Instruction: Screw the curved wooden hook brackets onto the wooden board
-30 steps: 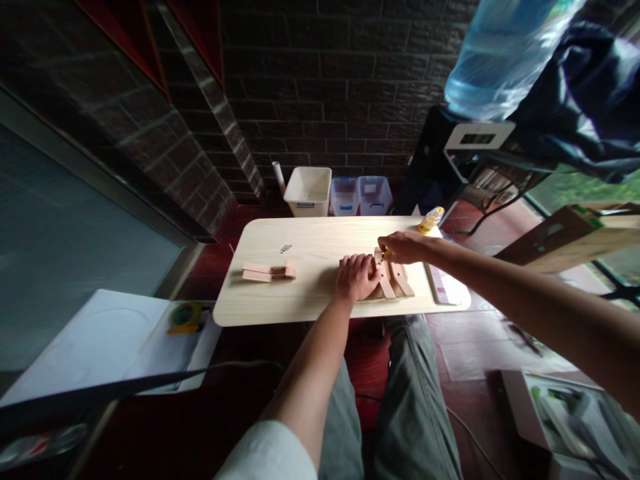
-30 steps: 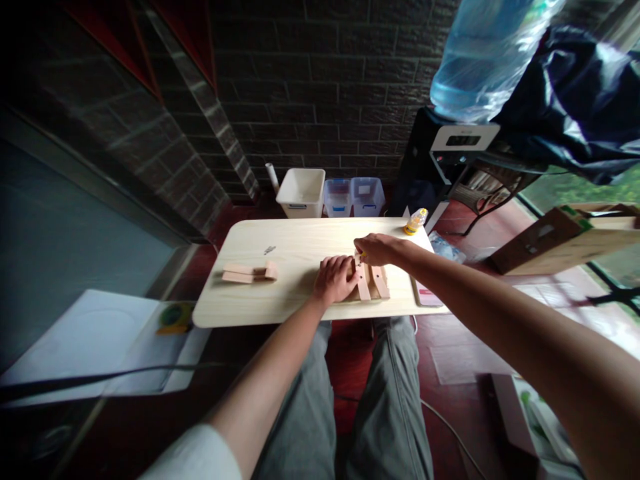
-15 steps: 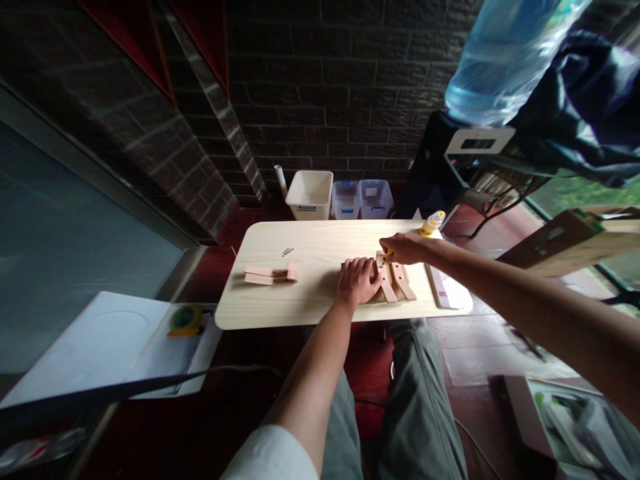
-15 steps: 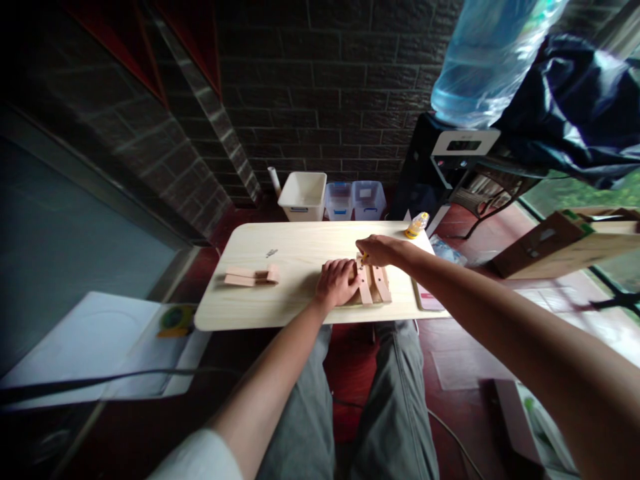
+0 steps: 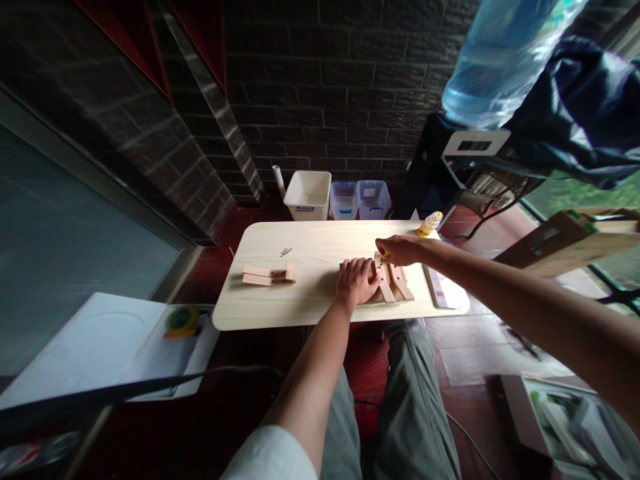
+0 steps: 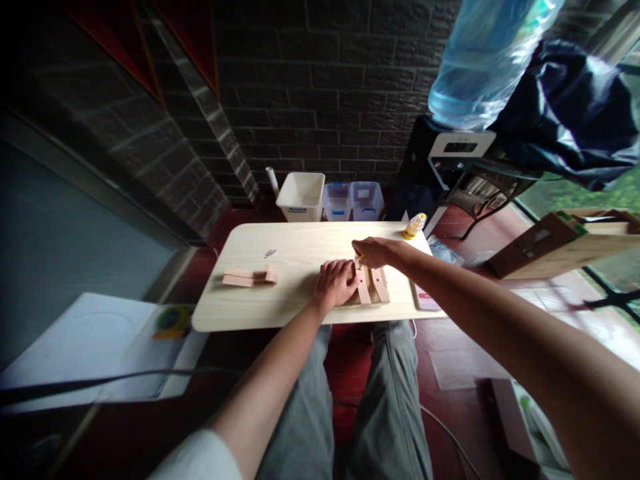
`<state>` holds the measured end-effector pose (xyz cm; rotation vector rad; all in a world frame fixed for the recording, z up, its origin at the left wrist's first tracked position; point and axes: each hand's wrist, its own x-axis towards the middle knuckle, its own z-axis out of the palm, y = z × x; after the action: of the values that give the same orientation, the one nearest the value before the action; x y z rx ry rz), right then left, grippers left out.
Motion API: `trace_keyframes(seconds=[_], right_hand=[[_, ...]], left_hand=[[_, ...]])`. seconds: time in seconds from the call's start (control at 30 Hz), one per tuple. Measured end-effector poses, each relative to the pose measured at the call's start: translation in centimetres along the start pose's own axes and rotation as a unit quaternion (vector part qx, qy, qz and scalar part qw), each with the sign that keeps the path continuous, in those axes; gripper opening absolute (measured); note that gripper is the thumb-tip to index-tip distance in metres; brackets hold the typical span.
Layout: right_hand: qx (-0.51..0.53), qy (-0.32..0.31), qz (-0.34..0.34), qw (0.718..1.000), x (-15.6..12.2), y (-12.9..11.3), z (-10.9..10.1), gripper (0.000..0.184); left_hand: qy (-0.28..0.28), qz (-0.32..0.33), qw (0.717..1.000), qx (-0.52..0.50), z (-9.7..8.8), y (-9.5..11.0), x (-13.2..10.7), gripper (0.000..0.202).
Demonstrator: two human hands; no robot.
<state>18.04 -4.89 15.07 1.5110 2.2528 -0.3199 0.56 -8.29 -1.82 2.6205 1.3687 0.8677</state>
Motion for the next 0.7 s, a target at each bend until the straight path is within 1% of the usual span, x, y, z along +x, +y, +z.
trace_keyframes(seconds=[0.27,0.53,0.7], right_hand=[[-0.001,0.006,0.014,1.0,0.4,0.2,0.1,0.039],[-0.001,0.003,0.01,1.0,-0.3,-0.3,0.1,0.04],[-0.002,-0.002,0.015,1.0,-0.8,-0.6,-0.3,0.037]], left_hand=[[-0.001,-0.001,1.0,0.002,0.1,0.0,-0.1,0.042],[0.001,0.0,1.0,-0.001,0.2,-0.2,-0.2,0.042],[-0.002,-0.001,1.0,-0.003,0.3,-0.3,-0.2,0.045]])
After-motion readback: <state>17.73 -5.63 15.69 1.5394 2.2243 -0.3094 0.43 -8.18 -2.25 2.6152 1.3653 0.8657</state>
